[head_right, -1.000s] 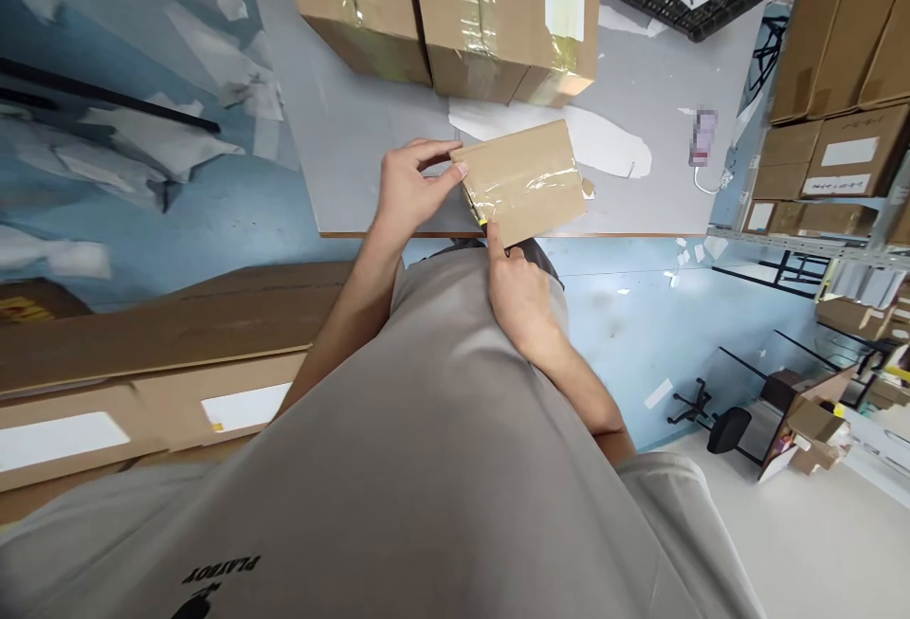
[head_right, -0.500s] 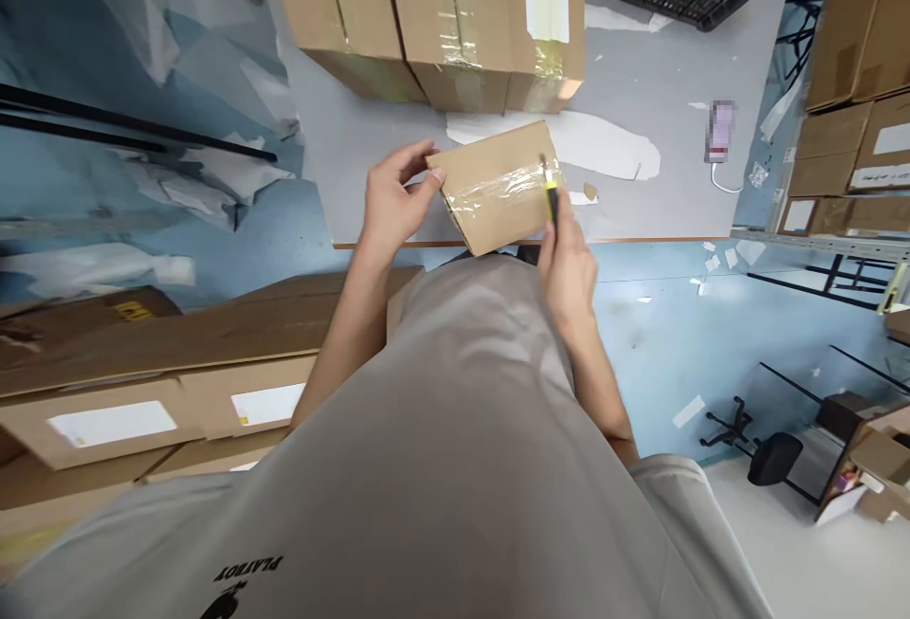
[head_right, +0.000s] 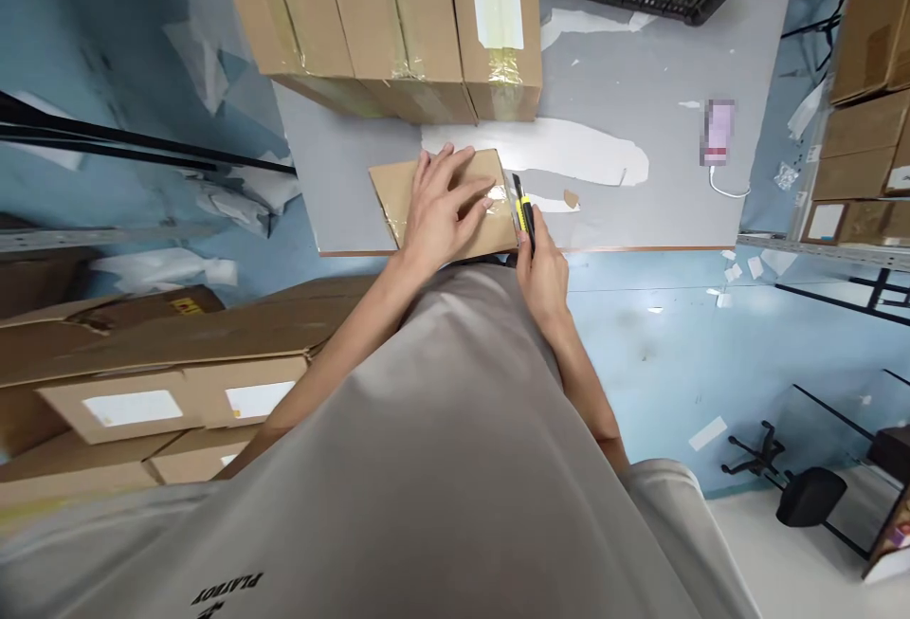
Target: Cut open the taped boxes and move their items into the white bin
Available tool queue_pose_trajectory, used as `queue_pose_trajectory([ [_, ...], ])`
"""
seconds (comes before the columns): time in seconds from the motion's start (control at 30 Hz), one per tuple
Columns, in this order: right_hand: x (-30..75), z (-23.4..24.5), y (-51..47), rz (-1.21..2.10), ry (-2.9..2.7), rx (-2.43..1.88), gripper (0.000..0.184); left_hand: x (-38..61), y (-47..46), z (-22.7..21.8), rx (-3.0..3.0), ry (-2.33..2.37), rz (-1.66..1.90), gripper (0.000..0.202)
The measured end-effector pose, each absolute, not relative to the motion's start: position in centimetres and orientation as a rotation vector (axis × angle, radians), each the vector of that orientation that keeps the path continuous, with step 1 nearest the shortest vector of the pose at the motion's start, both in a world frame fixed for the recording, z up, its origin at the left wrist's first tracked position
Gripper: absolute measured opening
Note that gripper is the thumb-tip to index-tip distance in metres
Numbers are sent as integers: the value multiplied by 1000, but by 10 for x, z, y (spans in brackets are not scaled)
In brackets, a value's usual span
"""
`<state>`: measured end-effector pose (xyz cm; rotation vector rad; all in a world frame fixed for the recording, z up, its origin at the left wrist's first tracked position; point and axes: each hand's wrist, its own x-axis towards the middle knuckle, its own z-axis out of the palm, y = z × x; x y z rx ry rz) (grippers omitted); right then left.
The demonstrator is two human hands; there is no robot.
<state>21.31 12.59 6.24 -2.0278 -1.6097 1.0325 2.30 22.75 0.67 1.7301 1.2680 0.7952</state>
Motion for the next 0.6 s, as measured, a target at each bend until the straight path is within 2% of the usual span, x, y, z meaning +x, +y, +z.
queue_pose_trajectory([
  [0.3, 208, 71, 132, 1148, -1617, -2118, 70, 21, 222, 2, 1753, 1338, 761, 47],
  [0.6, 188, 104, 140, 1118, -1900, -2484, 70, 20, 220, 0, 1910, 1394, 668, 44],
])
